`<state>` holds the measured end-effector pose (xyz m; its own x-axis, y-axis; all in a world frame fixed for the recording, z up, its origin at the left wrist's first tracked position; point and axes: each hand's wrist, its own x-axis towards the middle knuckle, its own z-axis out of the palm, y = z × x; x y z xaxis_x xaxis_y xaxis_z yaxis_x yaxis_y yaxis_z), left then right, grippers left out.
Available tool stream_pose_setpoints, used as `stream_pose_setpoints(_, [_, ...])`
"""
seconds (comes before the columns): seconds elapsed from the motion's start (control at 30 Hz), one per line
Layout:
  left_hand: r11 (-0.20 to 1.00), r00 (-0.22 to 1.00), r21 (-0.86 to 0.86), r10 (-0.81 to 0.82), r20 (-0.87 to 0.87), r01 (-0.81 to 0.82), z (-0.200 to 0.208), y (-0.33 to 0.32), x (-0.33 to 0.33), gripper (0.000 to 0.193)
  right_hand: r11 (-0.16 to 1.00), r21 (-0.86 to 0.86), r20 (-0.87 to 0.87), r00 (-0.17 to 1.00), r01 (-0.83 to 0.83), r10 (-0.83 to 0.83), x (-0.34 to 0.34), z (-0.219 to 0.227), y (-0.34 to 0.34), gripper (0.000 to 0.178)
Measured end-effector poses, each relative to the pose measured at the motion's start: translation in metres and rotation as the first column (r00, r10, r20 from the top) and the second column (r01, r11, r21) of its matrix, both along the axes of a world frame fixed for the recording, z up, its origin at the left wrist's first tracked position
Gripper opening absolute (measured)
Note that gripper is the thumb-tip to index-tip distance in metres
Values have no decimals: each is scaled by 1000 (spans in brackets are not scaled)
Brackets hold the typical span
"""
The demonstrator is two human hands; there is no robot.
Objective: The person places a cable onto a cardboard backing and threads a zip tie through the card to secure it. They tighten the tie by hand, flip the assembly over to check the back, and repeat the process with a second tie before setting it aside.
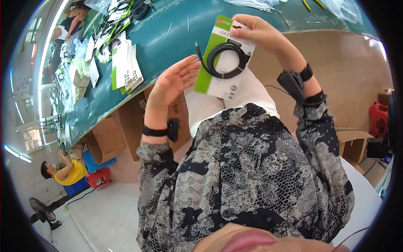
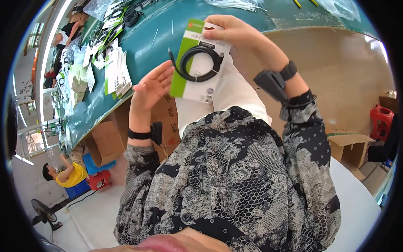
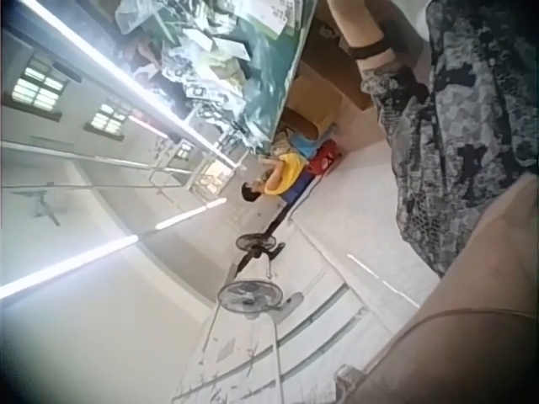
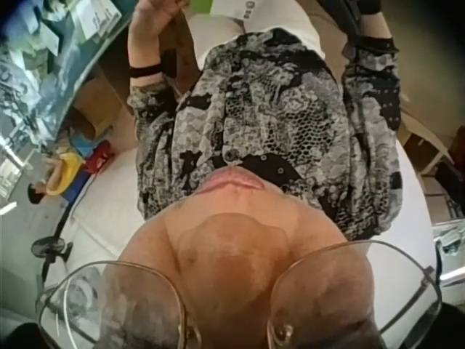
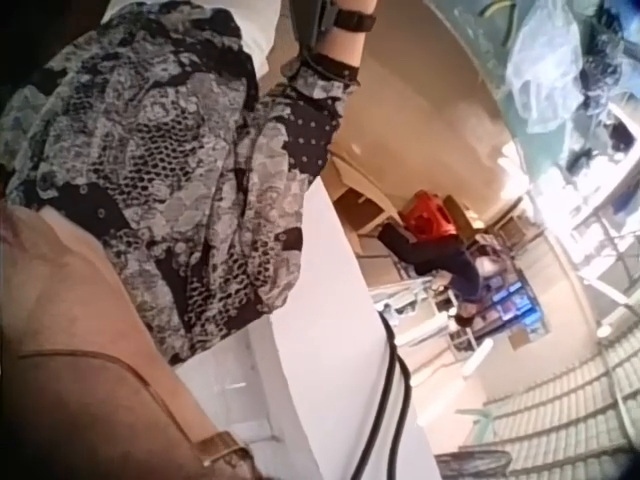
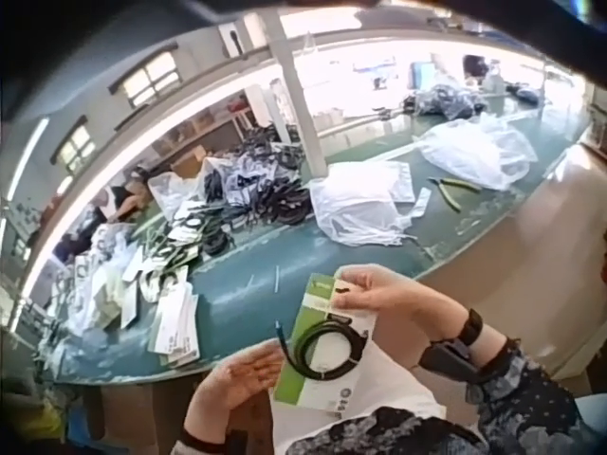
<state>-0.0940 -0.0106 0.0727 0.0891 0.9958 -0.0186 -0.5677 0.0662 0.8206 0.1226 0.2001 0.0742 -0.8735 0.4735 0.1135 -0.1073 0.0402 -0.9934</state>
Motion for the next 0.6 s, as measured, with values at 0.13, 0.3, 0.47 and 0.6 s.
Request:
stream_pose_setpoints(0.13, [916, 859, -16, -382, -342, 401, -13, 20, 5, 52, 915, 220, 209, 933, -337, 293, -25, 16, 6, 34])
stream_pose_setpoints(0.3, [961, 956, -263, -149, -253, 80, -18, 25, 38, 53, 675, 725, -17, 984, 135, -180, -29, -1, 3, 35])
stream_pose_setpoints(0.47, [962, 980, -229, 110, -167, -147, -39, 27, 46, 50, 822, 384, 4, 889, 421, -458, 9, -35, -30, 37])
stream_pose_setpoints(0.6, [934, 955, -335, 17, -297, -121, -53, 17, 39, 44, 952, 124, 169, 940, 279, -297, 6, -72, -61, 38])
